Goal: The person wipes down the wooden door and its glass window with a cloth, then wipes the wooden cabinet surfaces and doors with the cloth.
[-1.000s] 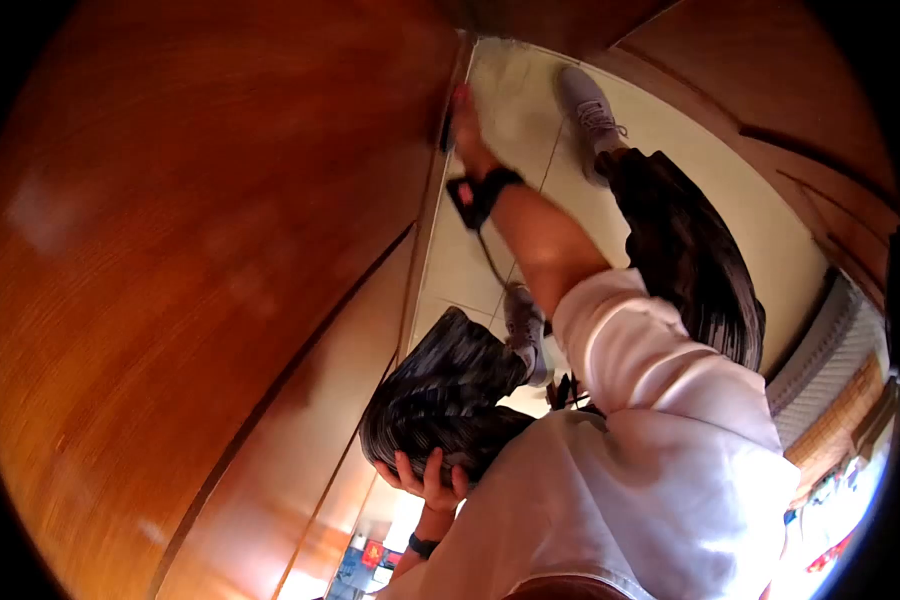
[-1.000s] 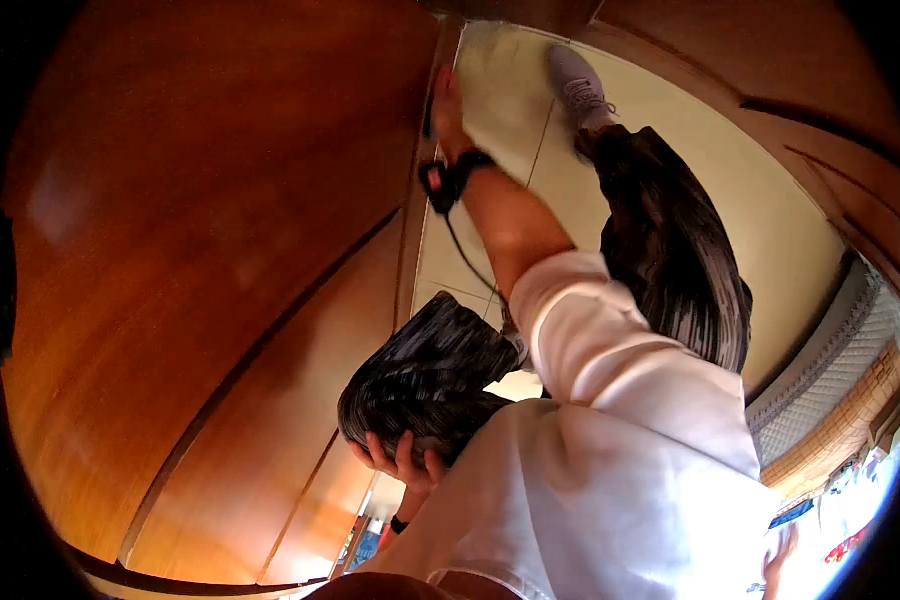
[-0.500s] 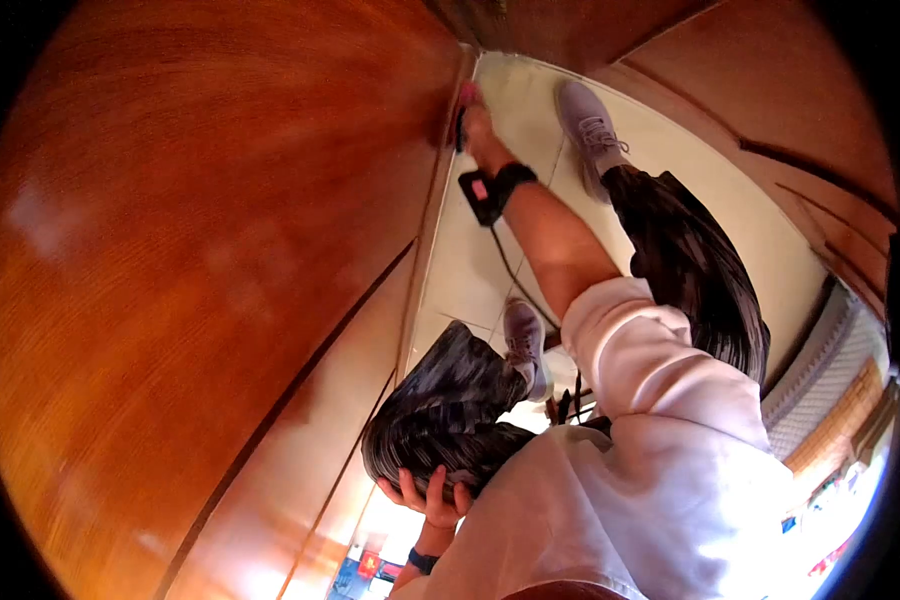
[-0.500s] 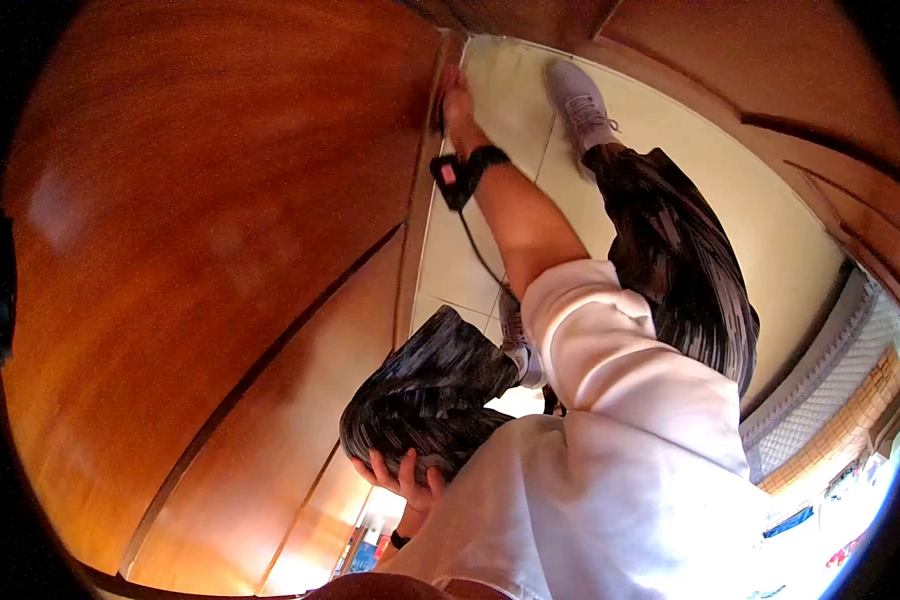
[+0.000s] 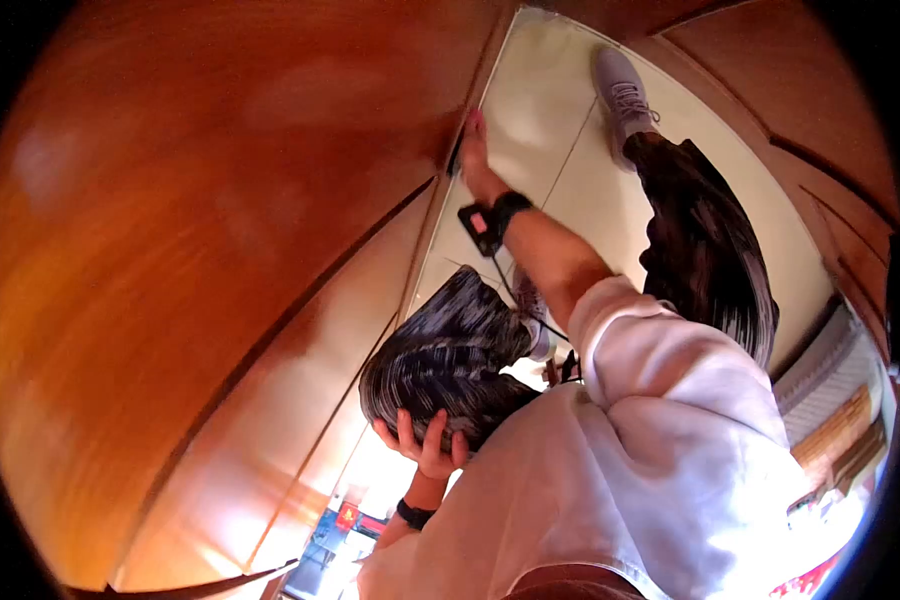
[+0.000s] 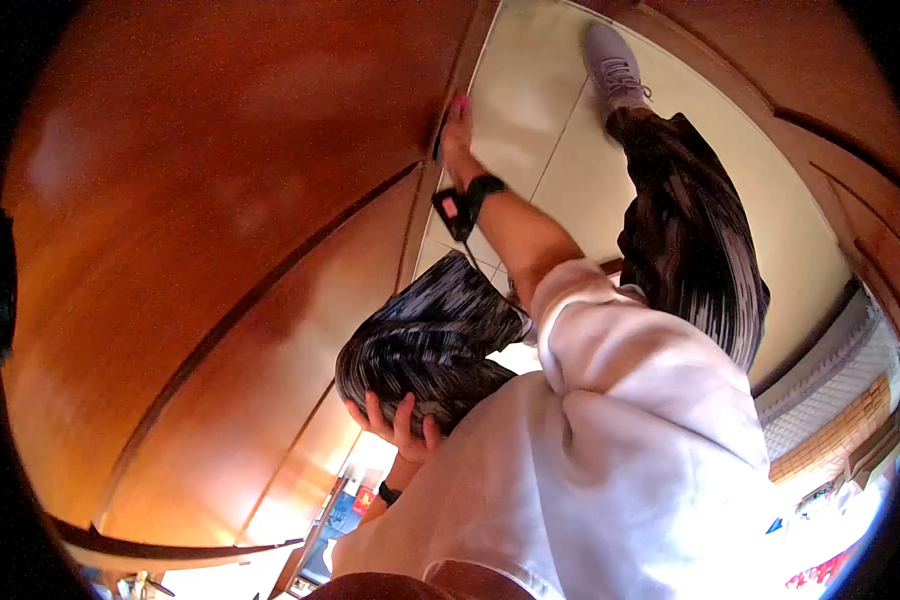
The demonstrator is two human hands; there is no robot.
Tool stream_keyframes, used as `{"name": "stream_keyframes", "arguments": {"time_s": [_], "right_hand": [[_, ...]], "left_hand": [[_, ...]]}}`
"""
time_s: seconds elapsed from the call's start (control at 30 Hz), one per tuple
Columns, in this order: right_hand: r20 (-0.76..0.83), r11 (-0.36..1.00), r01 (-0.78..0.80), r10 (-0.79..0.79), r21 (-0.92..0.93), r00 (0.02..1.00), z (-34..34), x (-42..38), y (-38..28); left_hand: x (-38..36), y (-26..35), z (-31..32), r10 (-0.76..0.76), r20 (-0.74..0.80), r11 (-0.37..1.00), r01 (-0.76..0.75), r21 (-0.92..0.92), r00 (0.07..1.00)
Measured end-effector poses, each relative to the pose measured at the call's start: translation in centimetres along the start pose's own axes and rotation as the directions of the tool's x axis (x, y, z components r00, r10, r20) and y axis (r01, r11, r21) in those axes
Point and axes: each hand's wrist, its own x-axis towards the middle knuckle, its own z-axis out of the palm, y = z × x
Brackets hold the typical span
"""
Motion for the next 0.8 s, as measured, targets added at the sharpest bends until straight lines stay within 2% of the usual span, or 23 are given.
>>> {"name": "stream_keyframes", "arguments": {"time_s": [0.03,0.1,0.17,0.2,0.37,0.57,0.7,0.77,0.8], "right_hand": [[-0.03,0.981,-0.192,0.192,0.006,0.981,0.5,-3.6,-0.7],[0.039,0.968,-0.245,0.244,0.051,0.969,-0.9,-5.2,6.8],[-0.14,0.801,-0.575,0.558,-0.168,0.818,0.7,-10.9,1.3],[-0.15,0.77,-0.607,0.589,-0.195,0.794,0.9,-11.8,0.5],[-0.065,0.835,-0.512,0.51,-0.204,0.858,3.9,-12.2,-2.6],[0.123,0.946,-0.244,0.273,-0.213,0.954,10.6,-20.8,-12.3],[0.362,0.982,-0.095,0.149,-0.161,0.92,14.2,-30.6,-19.9],[0.459,0.991,-0.008,0.068,-0.133,0.886,15.6,-39.5,-24.7],[0.541,0.996,0.076,-0.039,-0.047,0.84,16.0,-43.0,-26.3]], "left_hand": [[0.3,0.2,0.0,-0.008,-0.01,1.0,0.008,0.007,1.0],[0.3,0.0,-0.1,0.066,0.032,0.998,-0.067,0.021,0.997],[0.7,0.1,0.0,0.061,0.011,0.998,-0.061,0.003,0.998],[1.0,0.3,0.1,0.054,-0.002,0.999,-0.054,0.009,0.999],[2.0,1.2,-0.4,0.023,-0.059,1.0,-0.022,0.019,0.998],[3.0,2.4,-2.1,0.03,-0.21,0.999,-0.037,-0.031,0.977],[2.8,2.9,-2.7,0.039,-0.252,0.996,-0.058,-0.07,0.967],[2.7,3.5,-3.7,0.034,-0.213,0.994,-0.055,-0.095,0.976],[2.8,3.7,-3.4,0.046,-0.191,0.995,-0.062,-0.079,0.981]]}}
